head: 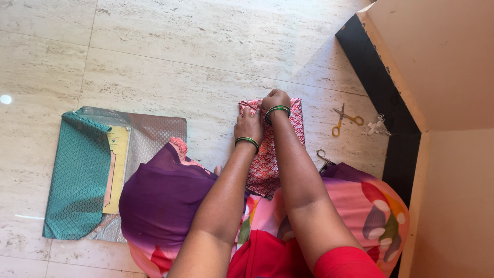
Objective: The person sits on the floor and wraps a rectangular item with patterned paper. They use scissors to cut tape and apply it to secure the folds of the wrapping paper.
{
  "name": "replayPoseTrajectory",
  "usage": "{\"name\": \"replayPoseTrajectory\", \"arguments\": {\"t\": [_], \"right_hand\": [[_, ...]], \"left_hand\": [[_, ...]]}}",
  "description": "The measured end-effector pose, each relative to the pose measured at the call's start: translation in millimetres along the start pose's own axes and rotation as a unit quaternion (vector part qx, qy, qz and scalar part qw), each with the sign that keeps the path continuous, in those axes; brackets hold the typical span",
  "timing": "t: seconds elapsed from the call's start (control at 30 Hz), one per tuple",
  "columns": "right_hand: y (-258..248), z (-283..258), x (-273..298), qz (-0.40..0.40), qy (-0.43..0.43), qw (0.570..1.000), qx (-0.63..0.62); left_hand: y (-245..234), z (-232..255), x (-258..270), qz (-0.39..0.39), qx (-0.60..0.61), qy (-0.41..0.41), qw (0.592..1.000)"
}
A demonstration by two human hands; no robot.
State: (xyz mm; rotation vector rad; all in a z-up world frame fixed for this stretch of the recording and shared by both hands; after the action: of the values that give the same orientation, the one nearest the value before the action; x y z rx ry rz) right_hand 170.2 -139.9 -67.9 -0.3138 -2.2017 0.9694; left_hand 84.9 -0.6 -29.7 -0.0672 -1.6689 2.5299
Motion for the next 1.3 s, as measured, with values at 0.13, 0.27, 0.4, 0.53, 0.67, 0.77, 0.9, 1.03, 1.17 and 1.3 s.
{"name": "replayPoseTrajectory", "arguments": {"t": [0.13, 0.27, 0.4, 0.53, 0.67, 0.77, 0.9, 1.03, 1.17, 1.3], "right_hand": [[-1.3, 0.9, -1.0, -0.010, 0.018, 1.000, 0.009], [-4.1, 1.0, -1.2, -0.017, 0.043, 0.999, -0.005], [-4.7, 1.3, 1.4, 0.007, 0.019, 1.000, 0.004], [-5.0, 5.2, 5.6, 0.032, -0.034, 0.996, -0.070], [-10.2, 7.1, 14.3, 0.033, -0.131, 0.982, -0.130], [-16.4, 4.2, 39.9, 0.041, -0.294, 0.949, -0.109], [-19.8, 3.8, 88.8, 0.105, -0.467, 0.878, -0.020], [-8.7, 5.3, 103.7, 0.133, -0.437, 0.881, 0.127], [-8.0, 4.8, 109.7, 0.160, -0.424, 0.871, 0.190], [-3.9, 16.2, 101.7, 0.131, -0.413, 0.889, 0.147]], "left_hand": [[9.8, -2.8, -1.9, -0.010, -0.001, -0.008, 1.000], [15.2, -2.8, -3.6, -0.008, -0.007, -0.020, 1.000], [14.4, -1.3, -4.1, -0.012, -0.009, -0.022, 1.000], [6.2, -0.1, -2.6, -0.035, 0.009, -0.025, 0.999], [-8.5, -1.4, 0.7, -0.042, 0.044, -0.023, 0.998], [-12.3, -5.8, 1.3, -0.039, 0.078, -0.029, 0.996], [-2.9, -11.6, 0.1, -0.035, 0.097, -0.036, 0.994], [6.1, -16.9, -1.1, 0.000, 0.094, -0.025, 0.995], [8.9, -19.8, -2.4, -0.007, 0.101, -0.022, 0.995], [5.4, -20.1, 3.3, -0.034, 0.110, -0.037, 0.993]]}}
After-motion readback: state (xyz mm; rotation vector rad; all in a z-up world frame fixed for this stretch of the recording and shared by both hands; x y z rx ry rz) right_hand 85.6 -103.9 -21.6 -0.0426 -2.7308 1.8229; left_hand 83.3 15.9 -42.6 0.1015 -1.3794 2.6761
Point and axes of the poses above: each hand's wrist, its own x-axis away from the middle knuckle, its own y-axis out of the palm, z = x × y, the point moved 8 cm from there along -x, towards the middle knuckle, and after that the axes turned 9 degrees about y, right-handed, at the moved point
